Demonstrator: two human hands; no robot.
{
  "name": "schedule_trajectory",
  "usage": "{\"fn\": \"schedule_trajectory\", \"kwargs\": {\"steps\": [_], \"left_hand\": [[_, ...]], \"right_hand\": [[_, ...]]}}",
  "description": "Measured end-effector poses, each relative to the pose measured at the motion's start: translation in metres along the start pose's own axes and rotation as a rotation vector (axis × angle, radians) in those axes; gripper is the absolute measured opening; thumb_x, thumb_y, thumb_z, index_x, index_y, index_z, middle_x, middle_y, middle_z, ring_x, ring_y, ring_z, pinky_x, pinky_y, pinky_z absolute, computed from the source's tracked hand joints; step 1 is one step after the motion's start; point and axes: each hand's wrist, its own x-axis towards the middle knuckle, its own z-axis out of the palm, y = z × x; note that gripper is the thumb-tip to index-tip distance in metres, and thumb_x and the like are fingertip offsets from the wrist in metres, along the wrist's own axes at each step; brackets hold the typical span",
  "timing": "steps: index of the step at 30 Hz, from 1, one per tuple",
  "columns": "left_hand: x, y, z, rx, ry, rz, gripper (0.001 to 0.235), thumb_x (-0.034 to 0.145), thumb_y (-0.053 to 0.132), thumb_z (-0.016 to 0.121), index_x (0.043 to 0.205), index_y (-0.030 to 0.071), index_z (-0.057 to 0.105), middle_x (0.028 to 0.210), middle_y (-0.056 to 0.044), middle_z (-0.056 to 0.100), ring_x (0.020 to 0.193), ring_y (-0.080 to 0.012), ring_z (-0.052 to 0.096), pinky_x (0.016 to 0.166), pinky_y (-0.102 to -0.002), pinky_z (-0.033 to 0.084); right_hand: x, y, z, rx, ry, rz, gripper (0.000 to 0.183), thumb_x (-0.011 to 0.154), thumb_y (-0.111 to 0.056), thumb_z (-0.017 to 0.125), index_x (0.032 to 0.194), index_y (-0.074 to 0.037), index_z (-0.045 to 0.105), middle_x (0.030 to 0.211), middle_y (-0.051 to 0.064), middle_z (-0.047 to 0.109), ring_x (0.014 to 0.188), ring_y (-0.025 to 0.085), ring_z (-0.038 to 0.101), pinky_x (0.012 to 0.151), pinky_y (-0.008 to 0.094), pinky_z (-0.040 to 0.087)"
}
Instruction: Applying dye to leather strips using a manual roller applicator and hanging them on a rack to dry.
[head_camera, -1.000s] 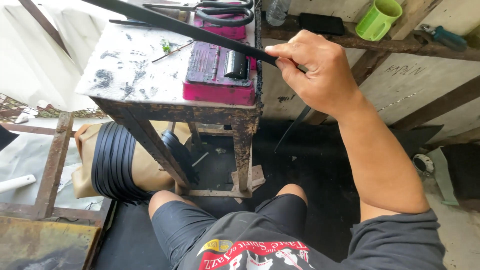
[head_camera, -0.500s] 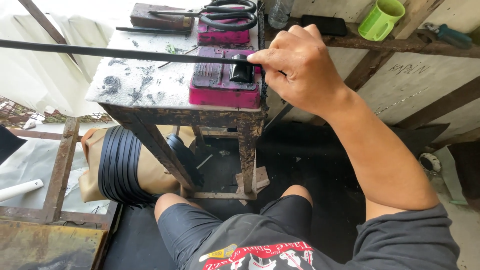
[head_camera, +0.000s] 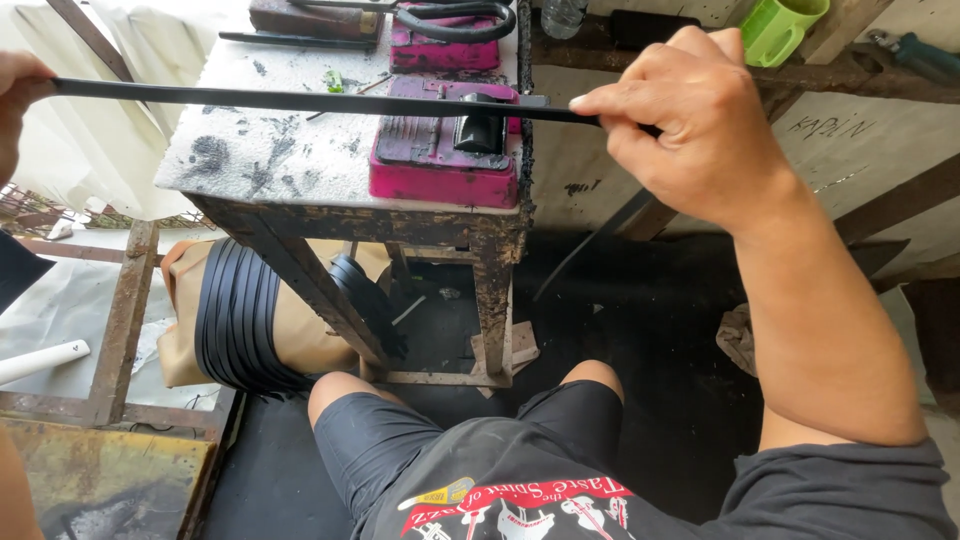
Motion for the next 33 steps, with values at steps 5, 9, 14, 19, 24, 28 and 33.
{"fn": "schedule_trajectory", "kwargs": {"steps": [5,9,14,19,24,28,33], "left_hand": [[0.028,0.145,-0.044,0.094,0.061,0.168,0.004,0.142,-0.017,0.069,0.139,-0.017,0.073,0.119,-0.027,0.061,0.113,-0.0397,0.057,0.105,-0.044,0.046],[0.043,0.215,-0.064,0.305,0.005,0.151,0.006,0.137,-0.006,0.076,0.132,-0.009,0.078,0.11,-0.019,0.067,0.116,-0.0328,0.061,0.098,-0.037,0.051],[0.051,0.247,-0.065,0.415,0.061,0.197,0.008,0.135,0.005,0.084,0.134,-0.004,0.084,0.117,-0.015,0.076,0.114,-0.0253,0.069,0.108,-0.032,0.055],[0.061,0.269,-0.069,0.358,0.061,0.223,0.004,0.132,-0.002,0.084,0.13,-0.005,0.084,0.121,-0.018,0.076,0.114,-0.0278,0.072,0.109,-0.035,0.058],[0.057,0.257,-0.071,0.289,0.046,0.193,0.003,0.135,-0.009,0.082,0.134,-0.011,0.082,0.119,-0.022,0.07,0.114,-0.0312,0.066,0.1,-0.036,0.057],[0.048,0.239,-0.069,0.37,0.038,0.187,0.004,0.138,-0.005,0.08,0.14,-0.009,0.081,0.122,-0.022,0.068,0.115,-0.0318,0.066,0.098,-0.035,0.057],[0.041,0.221,-0.069,0.33,0.051,0.194,0.002,0.14,-0.008,0.078,0.14,-0.01,0.079,0.12,-0.023,0.064,0.115,-0.0332,0.063,0.098,-0.037,0.055]], "right_hand": [[-0.017,0.011,-0.014,-0.005,-0.028,0.05,0.025,0.102,0.01,0.08,0.115,-0.009,0.089,0.094,0.0,0.071,0.094,0.023,0.058,0.092,0.042,0.032],[-0.03,0.017,-0.024,-0.019,-0.049,0.112,0.025,0.104,0.009,0.08,0.116,-0.011,0.088,0.098,-0.001,0.073,0.096,0.022,0.057,0.097,0.042,0.032],[-0.045,0.02,-0.036,-0.012,-0.056,0.154,0.025,0.104,0.012,0.081,0.118,-0.009,0.088,0.101,0.004,0.073,0.101,0.025,0.058,0.101,0.044,0.034],[-0.053,0.022,-0.046,-0.083,-0.071,0.172,0.026,0.107,0.013,0.081,0.118,-0.009,0.089,0.104,0.002,0.075,0.106,0.025,0.059,0.102,0.043,0.031],[-0.049,0.022,-0.052,-0.069,-0.069,0.156,0.023,0.107,0.012,0.083,0.118,-0.008,0.088,0.104,0.003,0.074,0.106,0.025,0.059,0.103,0.044,0.034],[-0.042,0.02,-0.05,-0.081,-0.056,0.101,0.026,0.106,0.015,0.08,0.118,-0.006,0.09,0.103,0.005,0.075,0.104,0.026,0.061,0.101,0.044,0.032],[-0.033,0.013,-0.04,-0.053,-0.03,0.088,0.027,0.104,0.014,0.079,0.118,-0.007,0.089,0.104,0.004,0.075,0.099,0.025,0.057,0.101,0.044,0.029]]}}
